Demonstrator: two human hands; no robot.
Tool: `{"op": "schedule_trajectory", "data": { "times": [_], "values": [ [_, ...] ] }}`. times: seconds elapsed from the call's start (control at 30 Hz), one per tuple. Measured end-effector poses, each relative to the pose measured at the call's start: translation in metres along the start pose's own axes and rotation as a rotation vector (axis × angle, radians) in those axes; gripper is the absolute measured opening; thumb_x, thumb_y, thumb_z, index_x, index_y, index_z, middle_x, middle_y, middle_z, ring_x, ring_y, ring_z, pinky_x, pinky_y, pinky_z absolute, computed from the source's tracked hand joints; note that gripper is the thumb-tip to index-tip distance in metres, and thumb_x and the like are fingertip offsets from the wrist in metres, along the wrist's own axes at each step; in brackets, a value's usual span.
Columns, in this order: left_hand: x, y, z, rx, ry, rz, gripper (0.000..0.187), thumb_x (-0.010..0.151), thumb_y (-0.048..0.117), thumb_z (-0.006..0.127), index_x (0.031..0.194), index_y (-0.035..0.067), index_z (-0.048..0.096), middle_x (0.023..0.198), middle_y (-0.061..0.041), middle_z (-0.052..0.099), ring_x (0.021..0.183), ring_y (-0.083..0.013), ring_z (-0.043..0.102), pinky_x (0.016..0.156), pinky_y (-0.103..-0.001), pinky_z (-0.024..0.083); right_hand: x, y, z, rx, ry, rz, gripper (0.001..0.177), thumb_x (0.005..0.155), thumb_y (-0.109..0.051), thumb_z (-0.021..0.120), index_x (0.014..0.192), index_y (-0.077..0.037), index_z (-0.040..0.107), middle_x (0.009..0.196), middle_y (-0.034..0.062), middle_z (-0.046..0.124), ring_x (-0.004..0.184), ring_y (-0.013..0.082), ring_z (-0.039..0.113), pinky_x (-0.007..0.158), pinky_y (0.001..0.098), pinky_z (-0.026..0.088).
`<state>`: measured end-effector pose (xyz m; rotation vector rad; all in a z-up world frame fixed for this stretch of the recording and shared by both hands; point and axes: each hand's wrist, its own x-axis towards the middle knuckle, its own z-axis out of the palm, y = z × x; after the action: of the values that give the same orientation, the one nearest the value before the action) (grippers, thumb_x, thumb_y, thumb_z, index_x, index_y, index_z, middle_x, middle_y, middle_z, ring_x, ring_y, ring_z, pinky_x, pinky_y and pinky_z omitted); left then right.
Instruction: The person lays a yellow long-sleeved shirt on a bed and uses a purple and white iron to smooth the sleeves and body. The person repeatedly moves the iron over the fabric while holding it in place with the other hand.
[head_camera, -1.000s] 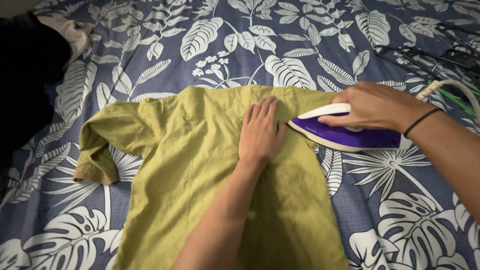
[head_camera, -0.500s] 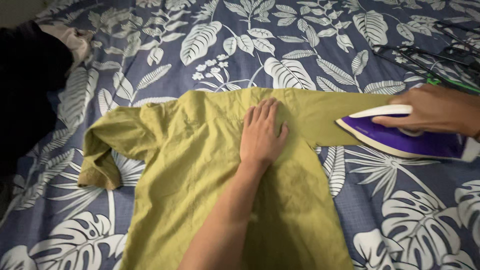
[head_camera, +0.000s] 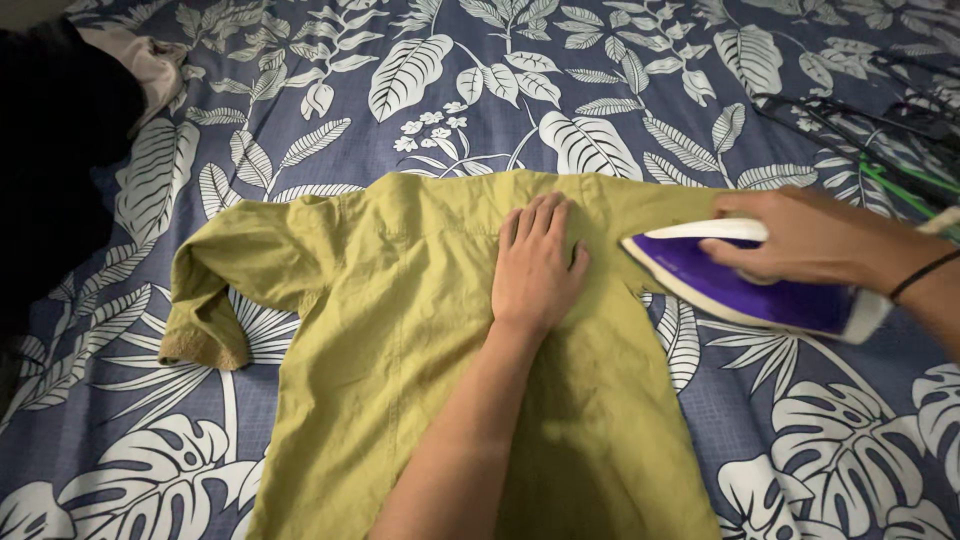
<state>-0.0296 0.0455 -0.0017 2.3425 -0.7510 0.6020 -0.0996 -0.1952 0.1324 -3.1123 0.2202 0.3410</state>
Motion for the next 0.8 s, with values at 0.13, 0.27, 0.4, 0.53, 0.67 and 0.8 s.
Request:
{"op": "schedule_trajectory", "data": {
  "times": [0.13, 0.27, 0.4, 0.53, 0.67, 0.8],
  "values": [
    [-0.002, 0.000, 0.001, 0.007, 0.006, 0.015, 0.059, 0.093, 0.031, 0.059, 0.146, 0.007, 0.050, 0.150, -0.009, 0.051, 0.144, -0.0240, 0.041, 0.123, -0.046, 0.025, -0.011, -0.042, -0.008, -0.026, 0.100, -0.036, 0.054, 0.087, -0.052, 0.062, 0.136, -0.029, 0.065, 0.091, 0.0164, 0.078, 0.085, 0.0377, 0.076, 0.081, 0.0476, 0.060],
    [0.000, -0.002, 0.006, 0.037, 0.006, 0.012, 0.060, 0.094, 0.033, 0.057, 0.147, 0.007, 0.048, 0.152, -0.009, 0.050, 0.145, -0.0239, 0.040, 0.124, -0.046, 0.025, -0.006, -0.065, -0.004, -0.039, 0.191, 0.009, 0.049, 0.092, -0.049, 0.059, 0.137, -0.030, 0.065, 0.088, 0.0204, 0.077, 0.082, 0.0415, 0.075, 0.081, 0.0505, 0.060],
    [-0.001, -0.002, 0.007, 0.043, 0.004, 0.012, 0.061, 0.094, 0.033, 0.056, 0.148, 0.007, 0.048, 0.153, -0.009, 0.050, 0.146, -0.0235, 0.039, 0.124, -0.046, 0.023, 0.010, -0.073, 0.004, 0.026, 0.353, -0.091, 0.041, 0.096, -0.043, 0.059, 0.130, -0.024, 0.071, 0.091, 0.0204, 0.076, 0.084, 0.0432, 0.073, 0.078, 0.0522, 0.058],
    [0.000, -0.001, 0.005, 0.030, -0.045, 0.047, 0.058, 0.094, 0.031, 0.055, 0.147, 0.009, 0.049, 0.152, -0.005, 0.052, 0.147, -0.0200, 0.040, 0.125, -0.046, 0.022, 0.038, -0.072, 0.007, 0.074, 0.407, -0.095, 0.037, 0.095, -0.042, 0.064, 0.120, -0.017, 0.075, 0.093, 0.0226, 0.075, 0.087, 0.0447, 0.072, 0.080, 0.0531, 0.057],
    [0.003, -0.001, 0.005, 0.045, -0.077, 0.020, 0.057, 0.093, 0.031, 0.056, 0.145, 0.009, 0.051, 0.152, -0.004, 0.052, 0.147, -0.0194, 0.039, 0.124, -0.047, 0.021, 0.056, -0.063, 0.010, 0.159, 0.394, -0.104, 0.036, 0.092, -0.041, 0.067, 0.111, -0.013, 0.078, 0.096, 0.0236, 0.075, 0.091, 0.0449, 0.071, 0.084, 0.0524, 0.056],
    [0.002, 0.001, 0.005, 0.040, -0.079, 0.010, 0.058, 0.093, 0.033, 0.057, 0.146, 0.009, 0.051, 0.153, -0.004, 0.051, 0.149, -0.0190, 0.038, 0.126, -0.046, 0.021, 0.054, -0.053, 0.012, 0.208, 0.326, -0.168, 0.036, 0.091, -0.039, 0.068, 0.111, -0.012, 0.078, 0.097, 0.0237, 0.075, 0.092, 0.0442, 0.072, 0.086, 0.0509, 0.057]
  ]
}}
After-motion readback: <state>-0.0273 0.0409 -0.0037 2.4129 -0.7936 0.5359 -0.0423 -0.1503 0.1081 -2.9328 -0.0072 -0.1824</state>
